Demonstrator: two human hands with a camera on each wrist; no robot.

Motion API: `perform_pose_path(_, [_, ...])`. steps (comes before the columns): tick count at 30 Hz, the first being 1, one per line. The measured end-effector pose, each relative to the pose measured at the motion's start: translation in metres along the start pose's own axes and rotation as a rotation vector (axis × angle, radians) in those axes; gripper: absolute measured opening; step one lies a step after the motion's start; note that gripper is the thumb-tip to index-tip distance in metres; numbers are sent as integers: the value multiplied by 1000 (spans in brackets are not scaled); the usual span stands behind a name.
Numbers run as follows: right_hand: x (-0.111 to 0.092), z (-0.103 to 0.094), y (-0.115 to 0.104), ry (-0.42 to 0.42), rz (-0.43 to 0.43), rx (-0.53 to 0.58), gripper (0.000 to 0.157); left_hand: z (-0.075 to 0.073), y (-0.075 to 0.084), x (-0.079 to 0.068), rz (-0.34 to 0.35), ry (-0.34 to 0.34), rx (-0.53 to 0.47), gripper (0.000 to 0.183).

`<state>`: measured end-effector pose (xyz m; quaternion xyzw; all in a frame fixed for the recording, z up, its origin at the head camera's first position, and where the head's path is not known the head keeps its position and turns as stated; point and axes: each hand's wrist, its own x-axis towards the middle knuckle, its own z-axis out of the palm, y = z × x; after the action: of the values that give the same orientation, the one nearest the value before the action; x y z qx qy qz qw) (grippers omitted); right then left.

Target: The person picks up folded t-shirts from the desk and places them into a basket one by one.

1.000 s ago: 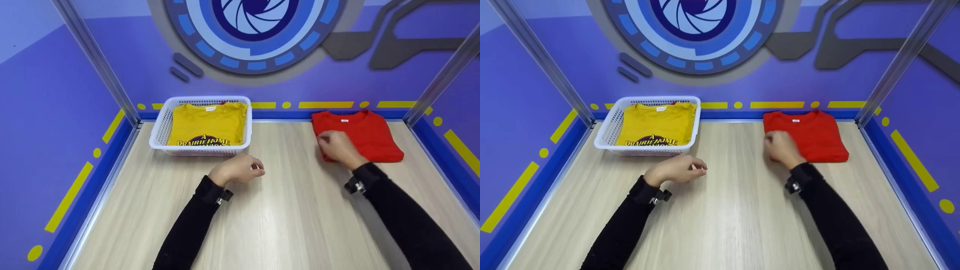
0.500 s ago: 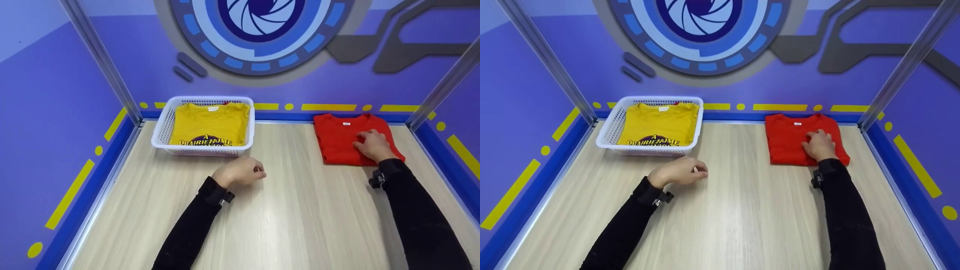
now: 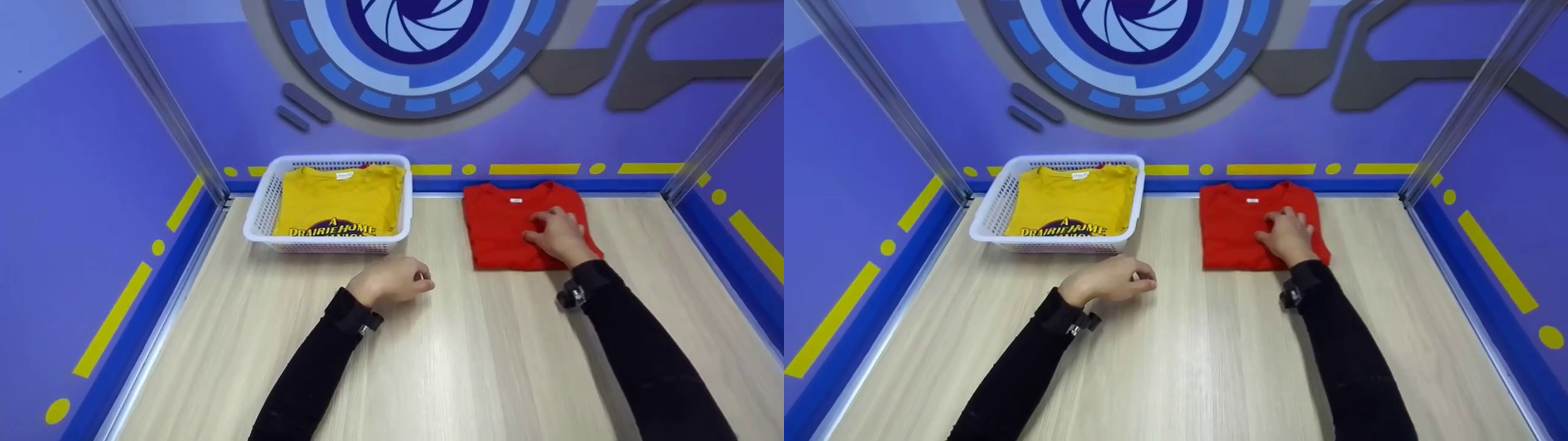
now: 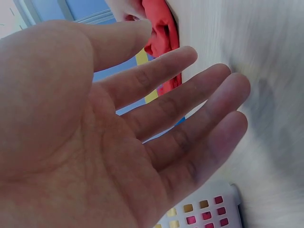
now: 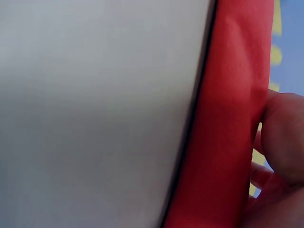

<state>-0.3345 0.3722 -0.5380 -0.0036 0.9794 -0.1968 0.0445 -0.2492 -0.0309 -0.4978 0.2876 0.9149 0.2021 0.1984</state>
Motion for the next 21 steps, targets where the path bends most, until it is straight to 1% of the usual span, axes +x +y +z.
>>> perform_pose_path(5, [1, 16, -38, 0, -22, 17, 60, 1, 1, 0, 10, 16, 17, 33])
perform_pose_path(8, [0, 26, -55, -4, -39, 18, 59, 3, 2, 1, 17, 47, 11, 32])
perform_pose_path(11, [-1, 33, -69, -8, -47, 23, 58, 5, 4, 5, 24, 97, -19, 30])
perform_pose_path(13, [-2, 37, -78, -2, -41, 26, 57, 6, 7, 9, 44, 140, -33, 29])
perform_pose_path(15, [-2, 41, -88, 7, -37, 27, 57, 7, 10, 13, 64, 183, -32, 28])
perform_pose_path(17, [-1, 44, -97, 15, -36, 26, 57, 8, 12, 17, 79, 231, -7, 26])
perform_pose_path(19, [-1, 46, -107, 15, -39, 18, 57, 10, 15, 22, 71, 271, 19, 25])
perform_pose_path(21, [0, 47, -114, 5, -47, 5, 58, 14, 16, 28, 52, 288, 12, 25])
